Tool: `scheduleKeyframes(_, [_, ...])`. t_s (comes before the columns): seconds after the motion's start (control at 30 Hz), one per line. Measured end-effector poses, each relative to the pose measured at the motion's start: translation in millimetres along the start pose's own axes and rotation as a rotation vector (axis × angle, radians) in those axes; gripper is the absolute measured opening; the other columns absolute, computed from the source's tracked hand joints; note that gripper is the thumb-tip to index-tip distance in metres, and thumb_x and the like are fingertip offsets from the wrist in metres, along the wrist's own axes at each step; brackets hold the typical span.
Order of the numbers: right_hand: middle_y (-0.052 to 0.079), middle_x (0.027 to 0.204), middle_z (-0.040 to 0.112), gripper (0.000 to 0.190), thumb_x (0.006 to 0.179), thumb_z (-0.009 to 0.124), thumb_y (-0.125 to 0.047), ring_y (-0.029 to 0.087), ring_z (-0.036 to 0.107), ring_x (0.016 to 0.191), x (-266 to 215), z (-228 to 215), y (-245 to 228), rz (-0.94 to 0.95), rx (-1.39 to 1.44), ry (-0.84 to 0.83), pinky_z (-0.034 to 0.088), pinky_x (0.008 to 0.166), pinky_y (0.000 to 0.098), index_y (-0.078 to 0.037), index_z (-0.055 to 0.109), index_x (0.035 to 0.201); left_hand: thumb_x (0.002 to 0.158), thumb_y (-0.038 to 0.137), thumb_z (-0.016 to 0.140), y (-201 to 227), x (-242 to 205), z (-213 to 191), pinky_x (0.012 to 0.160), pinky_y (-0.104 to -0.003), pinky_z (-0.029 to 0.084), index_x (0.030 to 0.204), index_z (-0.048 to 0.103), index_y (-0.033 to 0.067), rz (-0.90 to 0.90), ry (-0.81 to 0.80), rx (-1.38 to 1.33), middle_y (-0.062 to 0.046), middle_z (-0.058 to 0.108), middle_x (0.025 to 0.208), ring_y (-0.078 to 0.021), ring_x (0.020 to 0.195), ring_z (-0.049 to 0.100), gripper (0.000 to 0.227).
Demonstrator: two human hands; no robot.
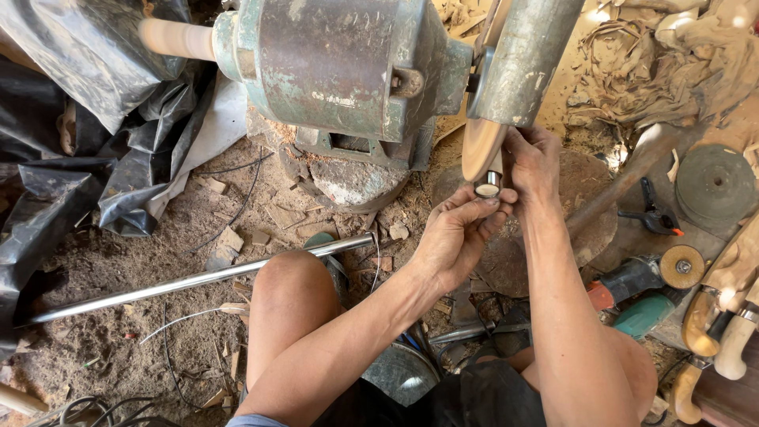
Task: The person sits on the floor and uses a bench grinder to smooth and shape a curved wooden piece. They repeatedly press different surfaces of the wood against the spinning wheel, rotating the piece to work on multiple sides.
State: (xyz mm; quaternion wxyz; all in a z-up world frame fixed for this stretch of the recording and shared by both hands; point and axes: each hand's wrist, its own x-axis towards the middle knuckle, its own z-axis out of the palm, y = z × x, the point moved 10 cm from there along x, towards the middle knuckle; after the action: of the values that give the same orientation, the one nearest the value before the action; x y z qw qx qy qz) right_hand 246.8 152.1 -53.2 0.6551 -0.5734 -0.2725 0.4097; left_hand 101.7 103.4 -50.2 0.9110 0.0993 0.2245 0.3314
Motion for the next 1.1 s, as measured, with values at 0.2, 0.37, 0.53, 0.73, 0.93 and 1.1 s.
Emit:
scheduleKeyframes(0.2, [0.013, 0.128, 0.068, 0.037, 0.100, 0.056, -0.003, 0.017, 0.069, 0.107, -27, -14, -14, -0.024, 0.186, 0.067, 0.055, 0.093, 0.0273, -0.003, 0.062, 0.136, 0.096, 0.002, 0.052, -12, -8, -5, 0.096, -0.034, 0.057, 0.116, 0.060, -0.0003, -0.067, -0.030, 0.060, -0.017, 0.073, 0.109, -0.0213, 0.098, 0.070, 0.021])
scheduleKeyframes(0.37, [0.024, 0.135, 0.061, 0.040, 0.100, 0.049, 0.000, 0.033, 0.065, 0.124, -70, -21, -39, -0.006, 0.493, -0.063, 0.054, 0.109, 0.0443, 0.006, 0.054, 0.140, 0.102, 0.014, 0.062, -37, -23, -10, 0.098, -0.035, 0.055, 0.132, 0.059, 0.0016, -0.065, -0.006, 0.279, -0.012, 0.068, 0.112, -0.0203, 0.103, 0.065, 0.032])
scheduleKeyframes(0.53, [0.021, 0.138, 0.062, 0.044, 0.095, 0.050, 0.000, 0.039, 0.062, 0.129, -104, -25, -60, -0.039, 0.460, -0.110, 0.052, 0.109, 0.0507, 0.003, 0.055, 0.139, 0.094, 0.010, 0.070, -37, -38, -12, 0.098, -0.034, 0.052, 0.141, 0.055, 0.0037, 0.046, 0.020, 0.572, -0.011, 0.071, 0.114, -0.0180, 0.106, 0.064, 0.049])
scheduleKeyframes(0.73, [0.017, 0.130, 0.066, 0.031, 0.102, 0.054, 0.001, 0.030, 0.066, 0.122, -127, -41, -70, -0.091, 0.404, -0.138, 0.054, 0.109, 0.0499, 0.004, 0.059, 0.133, 0.090, 0.011, 0.072, -19, -63, 3, 0.096, -0.034, 0.055, 0.137, 0.058, 0.0079, 0.097, 0.043, 0.876, -0.008, 0.071, 0.111, -0.0185, 0.103, 0.065, 0.049])
scheduleKeyframes(0.93, [0.011, 0.122, 0.067, 0.039, 0.098, 0.052, 0.005, 0.023, 0.067, 0.113, -138, -62, -73, -0.079, 0.357, -0.101, 0.057, 0.103, 0.0445, 0.000, 0.059, 0.136, 0.087, 0.007, 0.075, -6, -81, 36, 0.093, -0.031, 0.060, 0.124, 0.057, 0.0079, 0.284, -0.053, 1.095, -0.006, 0.063, 0.114, -0.0161, 0.103, 0.066, 0.041])
scheduleKeyframes(1.1, [0.011, 0.123, 0.067, 0.045, 0.099, 0.052, 0.005, 0.021, 0.067, 0.112, -143, -65, -74, -0.077, 0.360, -0.116, 0.056, 0.100, 0.0415, 0.000, 0.058, 0.143, 0.090, 0.005, 0.075, -9, -91, 49, 0.083, -0.030, 0.063, 0.119, 0.055, 0.0062, 0.384, -0.108, 1.206, -0.006, 0.053, 0.112, -0.0146, 0.099, 0.061, 0.035])
